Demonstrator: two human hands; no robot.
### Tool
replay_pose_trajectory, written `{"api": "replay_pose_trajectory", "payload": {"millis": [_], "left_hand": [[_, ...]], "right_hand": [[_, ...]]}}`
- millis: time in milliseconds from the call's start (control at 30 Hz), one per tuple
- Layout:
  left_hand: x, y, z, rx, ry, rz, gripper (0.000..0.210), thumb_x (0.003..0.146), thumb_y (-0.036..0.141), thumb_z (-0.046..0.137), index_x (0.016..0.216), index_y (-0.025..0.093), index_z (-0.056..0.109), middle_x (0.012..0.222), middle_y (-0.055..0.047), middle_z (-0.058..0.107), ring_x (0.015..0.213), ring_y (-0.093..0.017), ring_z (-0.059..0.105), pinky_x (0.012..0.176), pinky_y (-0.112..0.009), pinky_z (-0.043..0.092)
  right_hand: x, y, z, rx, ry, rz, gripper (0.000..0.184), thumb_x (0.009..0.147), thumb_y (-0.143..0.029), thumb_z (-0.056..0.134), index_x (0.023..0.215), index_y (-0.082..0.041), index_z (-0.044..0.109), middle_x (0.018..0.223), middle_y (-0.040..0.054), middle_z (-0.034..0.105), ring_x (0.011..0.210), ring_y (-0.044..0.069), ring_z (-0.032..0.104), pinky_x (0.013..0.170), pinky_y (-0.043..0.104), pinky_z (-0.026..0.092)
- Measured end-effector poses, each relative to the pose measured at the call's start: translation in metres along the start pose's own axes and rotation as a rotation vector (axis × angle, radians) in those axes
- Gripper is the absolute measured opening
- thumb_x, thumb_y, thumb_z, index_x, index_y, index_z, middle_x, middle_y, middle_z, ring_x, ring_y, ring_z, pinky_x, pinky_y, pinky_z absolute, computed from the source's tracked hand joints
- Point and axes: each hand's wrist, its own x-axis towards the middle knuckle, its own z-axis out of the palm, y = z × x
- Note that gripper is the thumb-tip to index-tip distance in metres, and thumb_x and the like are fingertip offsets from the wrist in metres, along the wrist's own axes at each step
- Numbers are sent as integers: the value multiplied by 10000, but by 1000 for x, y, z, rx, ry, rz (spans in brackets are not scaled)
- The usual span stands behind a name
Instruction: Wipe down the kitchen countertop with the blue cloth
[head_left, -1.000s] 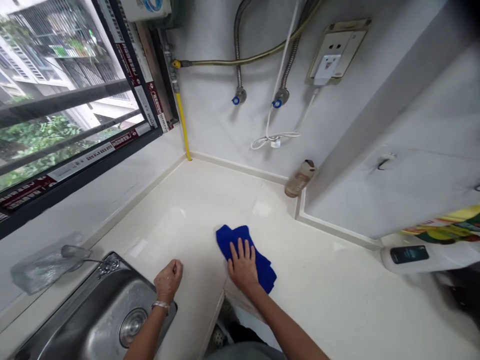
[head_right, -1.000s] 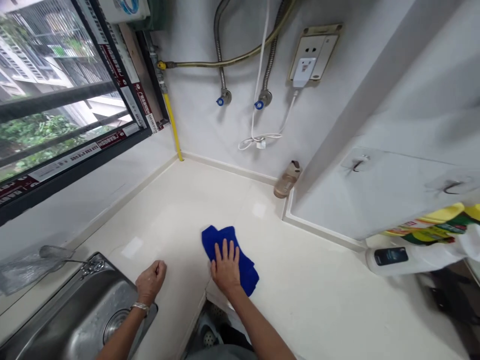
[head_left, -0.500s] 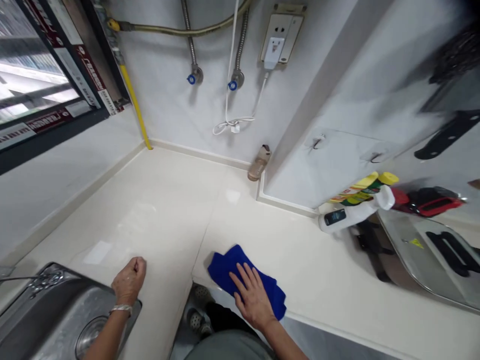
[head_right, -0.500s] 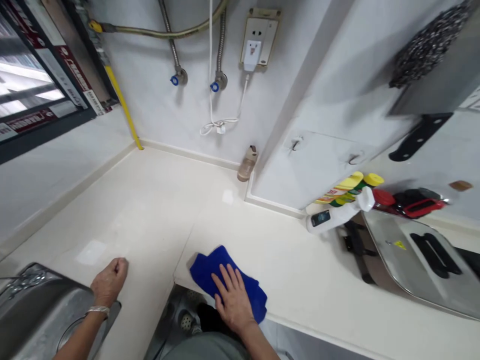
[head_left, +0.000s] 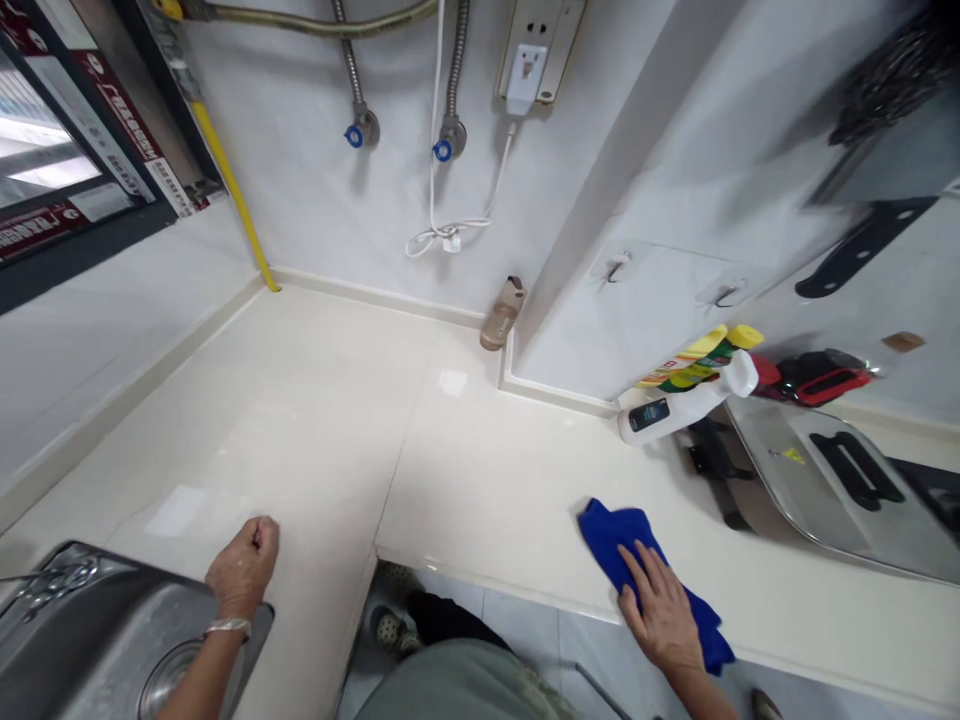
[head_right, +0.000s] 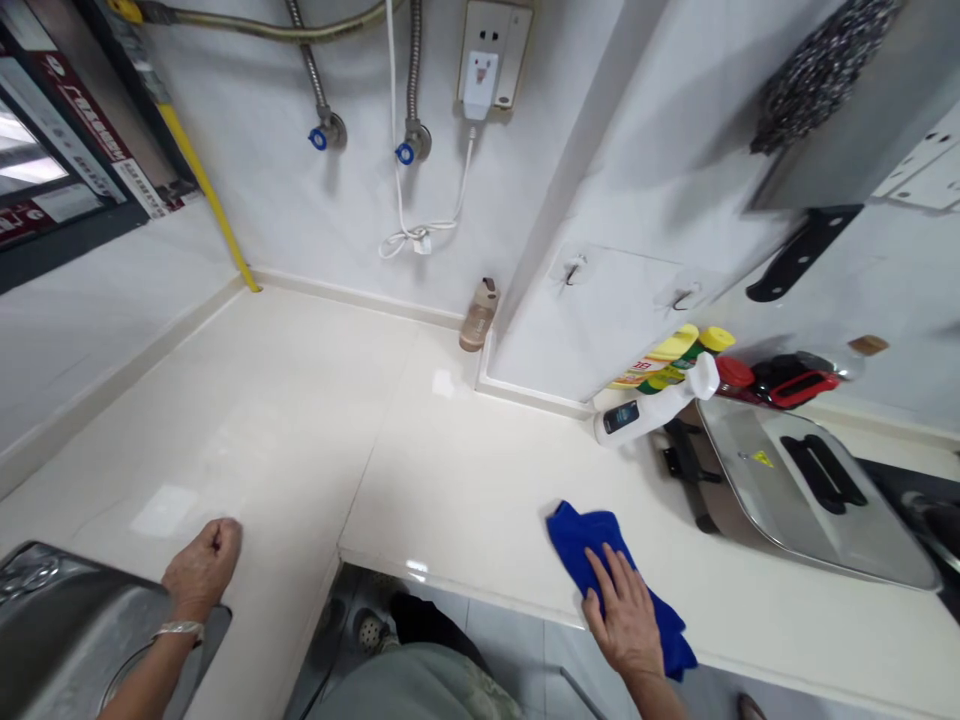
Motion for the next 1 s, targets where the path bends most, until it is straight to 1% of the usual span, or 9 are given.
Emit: {"api": "replay_pose_trajectory", "payload": {"millis": [67, 167, 267, 333, 467, 633, 833, 933, 1000], "left_hand": [[-1, 0, 1, -10, 9, 15, 412, 940, 510, 312, 856, 245, 616, 647, -17, 461, 576, -171, 348, 594, -280, 264], [-3, -1, 4, -27, 29, 39, 397, 940, 494, 319, 826, 235, 598, 652, -14, 455, 596, -168, 370, 599, -275, 252], [-3, -3, 7, -46, 40, 37, 378, 936, 483, 337, 841, 234, 604, 675, -15, 472, 615, -168, 391, 604, -272, 243], [-3, -4, 8, -51, 31, 33, 375, 937, 482, 347, 843, 235, 613, 674, -15, 481, 619, -168, 395, 605, -272, 240], [-1, -5, 9, -43, 37, 53, 384, 950, 470, 353, 852, 229, 635, 674, -21, 510, 624, -169, 408, 603, -276, 231], [-2, -7, 13, -41, 70, 73, 385, 953, 458, 369, 855, 221, 656, 656, -21, 494, 619, -169, 396, 611, -283, 211], [-9, -4, 12, -350, 42, 100, 299, 915, 367, 459, 786, 182, 655, 640, -8, 444, 656, -159, 385, 641, -299, 218], [-32, 8, -2, -565, -72, 169, 342, 935, 383, 408, 935, 170, 675, 708, -19, 537, 705, -167, 473, 674, -281, 337], [-63, 19, -22, -759, -187, 267, 432, 961, 458, 344, 968, 172, 668, 760, -31, 575, 731, -169, 521, 680, -279, 402]], "right_hand": [[-2, 1, 2, -25, 12, 46, 618, 938, -380, 323, 1535, -221, 340, 1613, 87, 290, 1459, 328, 305, 1158, 555, 330], [-3, -22, 6, -68, 59, 125, 616, 952, -374, 276, 1525, -162, 359, 1612, 141, 275, 1462, 366, 284, 1137, 592, 325], [0, -69, 12, -79, 128, 165, 631, 957, -361, 279, 1534, -110, 330, 1609, 200, 252, 1466, 406, 250, 1126, 624, 300], [5, -107, 15, -50, 126, 132, 640, 952, -348, 314, 1557, -142, 284, 1618, 185, 240, 1469, 402, 246, 1132, 620, 285], [26, -184, 12, 31, 55, 83, 678, 941, -320, 365, 1584, -189, 199, 1643, 145, 182, 1491, 377, 202, 1161, 607, 240], [57, -257, 2, 57, -76, 24, 664, 940, -301, 402, 1565, -130, 255, 1647, 159, 149, 1511, 384, 109, 1193, 602, 160], [72, -280, 0, 57, -22, -125, 761, 917, -255, 433, 1596, -174, 99, 1648, 167, 136, 1505, 394, 125, 1170, 609, 194], [71, -276, 5, 27, 22, -136, 694, 923, -253, 408, 1579, -153, 203, 1638, 189, 167, 1505, 381, 134, 1159, 596, 228], [70, -274, 8, 16, 27, -133, 631, 929, -262, 394, 1541, -133, 319, 1628, 194, 199, 1504, 372, 139, 1159, 585, 236]]}}
